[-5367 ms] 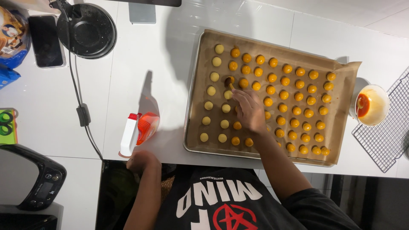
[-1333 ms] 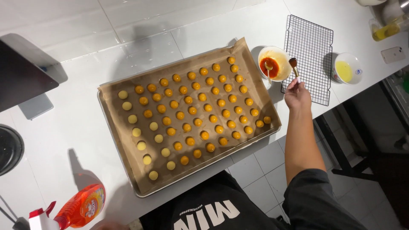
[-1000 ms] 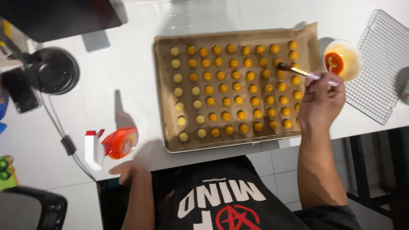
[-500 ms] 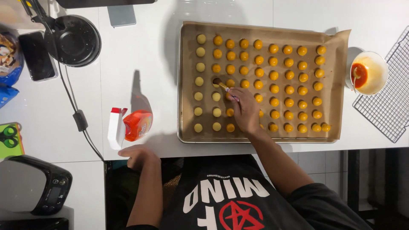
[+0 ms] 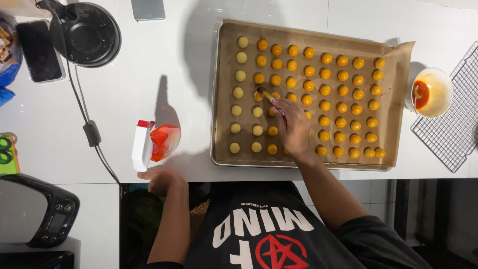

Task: Applying an egg wash or glaze to small round cookies on a baking tray using a pastry brush.

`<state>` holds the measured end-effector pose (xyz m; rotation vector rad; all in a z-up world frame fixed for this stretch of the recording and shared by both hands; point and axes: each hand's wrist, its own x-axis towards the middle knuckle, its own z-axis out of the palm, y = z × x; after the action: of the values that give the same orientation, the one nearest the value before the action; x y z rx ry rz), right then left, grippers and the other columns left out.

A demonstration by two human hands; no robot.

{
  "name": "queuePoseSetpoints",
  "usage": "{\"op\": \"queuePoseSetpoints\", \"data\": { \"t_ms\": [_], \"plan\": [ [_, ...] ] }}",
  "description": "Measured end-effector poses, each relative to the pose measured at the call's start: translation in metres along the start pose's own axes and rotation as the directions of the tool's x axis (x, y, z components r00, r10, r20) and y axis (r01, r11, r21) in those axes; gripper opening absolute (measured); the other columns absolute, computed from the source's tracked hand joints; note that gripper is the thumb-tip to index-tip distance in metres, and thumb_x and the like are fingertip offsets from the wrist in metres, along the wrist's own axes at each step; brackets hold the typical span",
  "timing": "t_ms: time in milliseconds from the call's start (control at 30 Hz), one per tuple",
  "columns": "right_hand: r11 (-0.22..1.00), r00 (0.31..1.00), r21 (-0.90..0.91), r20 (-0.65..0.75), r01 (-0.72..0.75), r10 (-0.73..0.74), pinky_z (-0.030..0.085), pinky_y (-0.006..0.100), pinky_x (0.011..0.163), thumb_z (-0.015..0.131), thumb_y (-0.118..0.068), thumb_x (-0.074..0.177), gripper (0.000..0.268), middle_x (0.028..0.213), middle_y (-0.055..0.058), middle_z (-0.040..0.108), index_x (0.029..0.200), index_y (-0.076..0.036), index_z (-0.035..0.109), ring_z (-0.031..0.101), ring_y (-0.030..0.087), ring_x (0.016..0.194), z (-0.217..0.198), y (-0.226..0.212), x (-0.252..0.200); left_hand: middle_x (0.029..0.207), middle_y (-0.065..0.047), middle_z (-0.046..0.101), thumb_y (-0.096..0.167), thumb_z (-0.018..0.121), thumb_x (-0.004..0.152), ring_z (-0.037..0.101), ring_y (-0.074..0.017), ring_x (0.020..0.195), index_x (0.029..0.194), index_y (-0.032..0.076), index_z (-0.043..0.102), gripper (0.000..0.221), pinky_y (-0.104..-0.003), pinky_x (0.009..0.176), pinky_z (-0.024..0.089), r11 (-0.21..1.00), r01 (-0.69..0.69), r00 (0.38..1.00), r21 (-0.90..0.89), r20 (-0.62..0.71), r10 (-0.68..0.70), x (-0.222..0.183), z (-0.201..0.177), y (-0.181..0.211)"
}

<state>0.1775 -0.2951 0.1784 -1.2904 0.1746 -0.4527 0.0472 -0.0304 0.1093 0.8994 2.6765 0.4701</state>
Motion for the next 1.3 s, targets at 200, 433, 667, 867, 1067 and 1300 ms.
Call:
{"op": "queuePoseSetpoints", "data": {
  "t_ms": [200, 433, 667, 867, 1067, 1300],
  "plan": [
    [1.000, 1.000, -0.019, 0.005, 0.011, -0.011, 0.059, 0.026, 0.084, 0.066, 0.000, 0.105, 0.011, 0.099, 0.014, 0.067, 0.101, -0.010, 0.061, 0.066, 0.021, 0.086, -0.006, 0.010, -0.011, 0.093, -0.012, 0.078, 0.077, 0.036, 0.091, 0.074, -0.0364, 0.089, 0.106, -0.003, 0.067, 0.086, -0.046, 0.085, 0.056, 1.000, 0.000, 1.000, 0.000, 0.004, 0.000, 0.014, 0.018, -0.005],
    [0.999, 0.999, -0.040, 0.009, 0.031, -0.031, 0.059, 0.027, 0.085, 0.066, 0.000, 0.105, 0.011, 0.100, 0.014, 0.067, 0.102, -0.009, 0.061, 0.066, 0.022, 0.087, -0.007, 0.015, -0.029, 0.094, -0.012, 0.078, 0.076, 0.036, 0.091, 0.074, -0.0359, 0.089, 0.106, -0.002, 0.068, 0.086, -0.045, 0.085, 0.056, 1.000, -0.001, 1.000, -0.002, 0.015, 0.001, -0.005, -0.007, 0.004],
    [0.997, 0.998, -0.058, 0.031, 0.052, -0.051, 0.060, 0.028, 0.085, 0.066, 0.001, 0.105, 0.011, 0.100, 0.014, 0.067, 0.103, -0.009, 0.061, 0.066, 0.022, 0.088, 0.013, -0.011, -0.005, 0.094, -0.012, 0.078, 0.076, 0.036, 0.091, 0.074, -0.0353, 0.089, 0.105, -0.002, 0.068, 0.086, -0.044, 0.085, 0.056, 1.000, 0.015, 1.000, -0.007, 0.024, -0.015, -0.015, -0.024, 0.015],
    [0.995, 0.996, -0.072, 0.062, 0.064, -0.059, 0.060, 0.029, 0.086, 0.066, 0.002, 0.105, 0.012, 0.101, 0.015, 0.067, 0.104, -0.009, 0.061, 0.066, 0.023, 0.088, 0.027, 0.000, 0.002, 0.094, -0.011, 0.078, 0.076, 0.036, 0.091, 0.074, -0.0349, 0.089, 0.105, -0.002, 0.068, 0.085, -0.044, 0.085, 0.056, 0.999, 0.040, 0.999, -0.012, 0.023, -0.040, 0.003, -0.009, 0.006],
    [0.993, 0.994, -0.089, 0.084, 0.076, -0.069, 0.060, 0.029, 0.086, 0.065, 0.003, 0.105, 0.012, 0.101, 0.015, 0.067, 0.105, -0.008, 0.061, 0.067, 0.023, 0.089, 0.022, 0.003, -0.004, 0.094, -0.011, 0.078, 0.076, 0.036, 0.091, 0.074, -0.0344, 0.089, 0.105, -0.002, 0.068, 0.085, -0.043, 0.085, 0.056, 0.998, 0.056, 0.998, -0.013, 0.024, -0.056, 0.004, -0.010, 0.005],
    [0.990, 0.992, -0.106, 0.088, 0.098, -0.089, 0.060, 0.030, 0.087, 0.065, 0.004, 0.105, 0.013, 0.102, 0.015, 0.067, 0.106, -0.008, 0.061, 0.067, 0.024, 0.090, -0.014, 0.013, -0.007, 0.094, -0.011, 0.078, 0.075, 0.036, 0.092, 0.074, -0.0339, 0.089, 0.105, -0.001, 0.068, 0.084, -0.043, 0.085, 0.056, 0.998, 0.053, 0.998, -0.018, 0.035, -0.053, 0.000, -0.012, 0.009]
  ]
}}
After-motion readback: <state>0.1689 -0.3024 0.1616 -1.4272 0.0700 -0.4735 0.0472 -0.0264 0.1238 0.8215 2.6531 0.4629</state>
